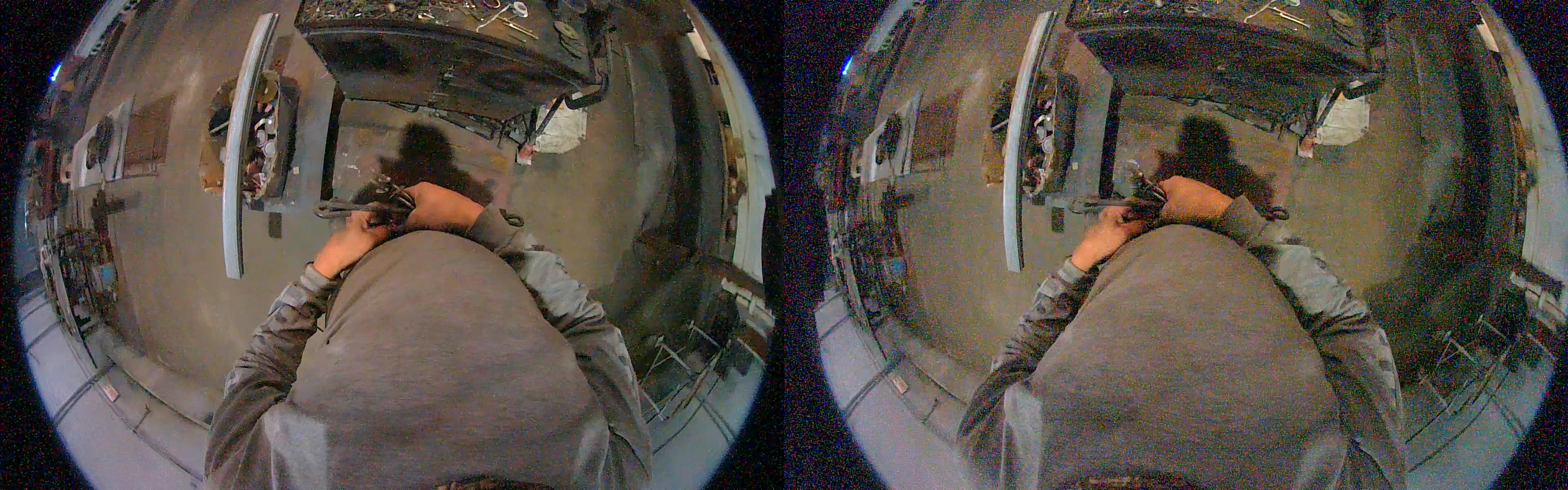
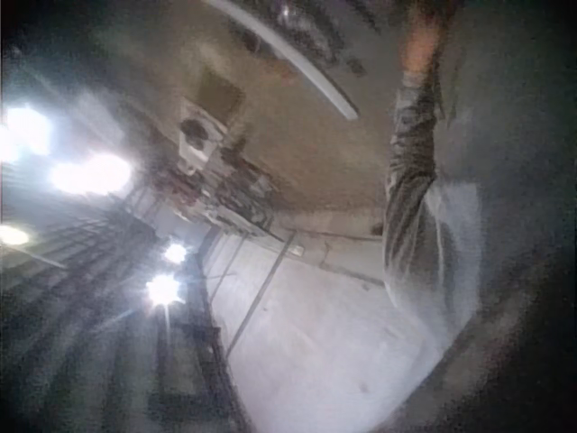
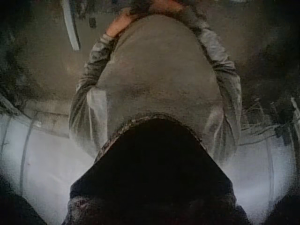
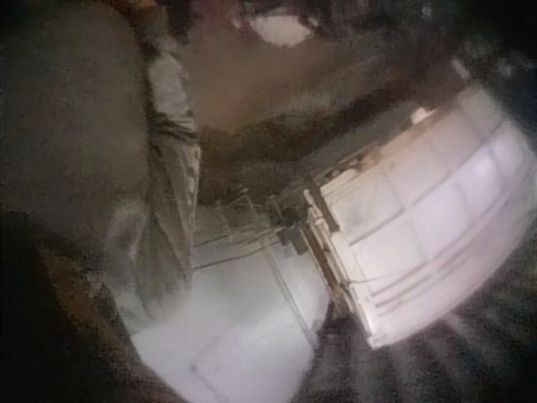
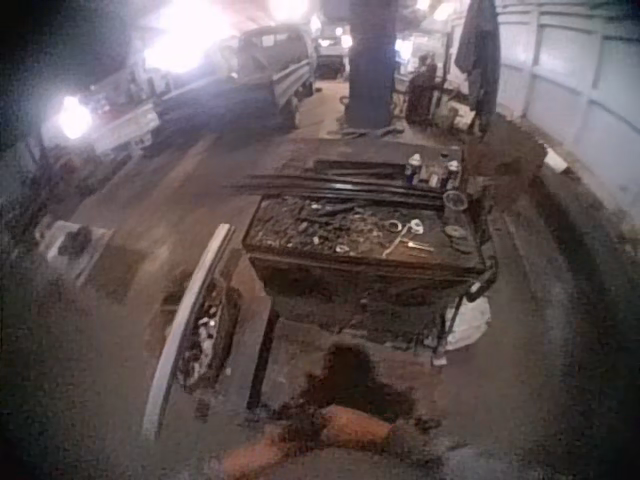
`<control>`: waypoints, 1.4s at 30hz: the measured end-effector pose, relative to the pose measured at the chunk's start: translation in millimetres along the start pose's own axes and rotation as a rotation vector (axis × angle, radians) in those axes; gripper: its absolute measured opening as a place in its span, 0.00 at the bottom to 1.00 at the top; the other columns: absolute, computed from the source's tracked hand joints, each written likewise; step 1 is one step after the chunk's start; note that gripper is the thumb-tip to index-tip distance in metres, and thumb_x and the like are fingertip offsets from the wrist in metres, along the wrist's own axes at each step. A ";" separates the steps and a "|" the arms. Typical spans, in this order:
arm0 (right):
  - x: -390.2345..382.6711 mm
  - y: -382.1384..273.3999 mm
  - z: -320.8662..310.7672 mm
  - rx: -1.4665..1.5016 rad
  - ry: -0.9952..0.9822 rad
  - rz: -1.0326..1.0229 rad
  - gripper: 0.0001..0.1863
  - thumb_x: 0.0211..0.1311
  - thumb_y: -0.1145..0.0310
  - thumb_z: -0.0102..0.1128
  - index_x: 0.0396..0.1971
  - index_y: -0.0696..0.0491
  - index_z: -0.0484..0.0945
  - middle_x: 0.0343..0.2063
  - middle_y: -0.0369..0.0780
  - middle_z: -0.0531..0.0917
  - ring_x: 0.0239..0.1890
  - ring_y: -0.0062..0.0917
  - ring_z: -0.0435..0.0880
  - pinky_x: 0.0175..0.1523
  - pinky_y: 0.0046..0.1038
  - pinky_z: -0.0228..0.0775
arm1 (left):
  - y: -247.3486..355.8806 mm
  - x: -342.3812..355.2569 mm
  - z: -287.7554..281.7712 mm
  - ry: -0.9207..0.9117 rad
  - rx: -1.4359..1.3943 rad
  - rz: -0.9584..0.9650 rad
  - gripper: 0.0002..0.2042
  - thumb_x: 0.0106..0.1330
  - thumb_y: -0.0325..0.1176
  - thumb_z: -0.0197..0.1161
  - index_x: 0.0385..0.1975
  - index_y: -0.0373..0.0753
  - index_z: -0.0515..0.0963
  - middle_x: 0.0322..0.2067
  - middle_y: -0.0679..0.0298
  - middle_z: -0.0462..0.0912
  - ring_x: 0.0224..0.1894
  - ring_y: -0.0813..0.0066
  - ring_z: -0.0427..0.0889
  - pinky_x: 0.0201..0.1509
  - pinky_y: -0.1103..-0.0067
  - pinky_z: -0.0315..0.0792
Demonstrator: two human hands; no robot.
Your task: The person works on the underside of a vehicle, using a wrench to tighten bolts and an angle grinder to smooth a metal surface. The person moves around the workshop to retrieve tools and continues working on the vehicle's undercarriage.
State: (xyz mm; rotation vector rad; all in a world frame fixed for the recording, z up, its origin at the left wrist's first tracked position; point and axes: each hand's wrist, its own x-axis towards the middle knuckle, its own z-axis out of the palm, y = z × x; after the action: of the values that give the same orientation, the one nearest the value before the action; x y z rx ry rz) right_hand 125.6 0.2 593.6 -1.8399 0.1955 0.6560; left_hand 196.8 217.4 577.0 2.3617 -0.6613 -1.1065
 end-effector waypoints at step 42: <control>47.6 -29.1 6.1 -0.123 -0.067 -0.131 0.19 0.46 0.65 0.64 0.40 0.55 0.81 0.34 0.47 0.86 0.36 0.37 0.85 0.42 0.39 0.74 | -73.7 28.8 -10.5 -0.043 -0.412 0.355 0.17 0.64 0.26 0.60 0.53 0.36 0.73 0.45 0.61 0.83 0.47 0.73 0.80 0.48 0.74 0.74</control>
State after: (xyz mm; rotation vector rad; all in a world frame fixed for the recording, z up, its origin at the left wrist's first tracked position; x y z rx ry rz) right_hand 175.9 25.1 591.1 -1.9263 -0.0105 0.6488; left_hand 238.4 260.2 524.1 1.7962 -0.7502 -1.0209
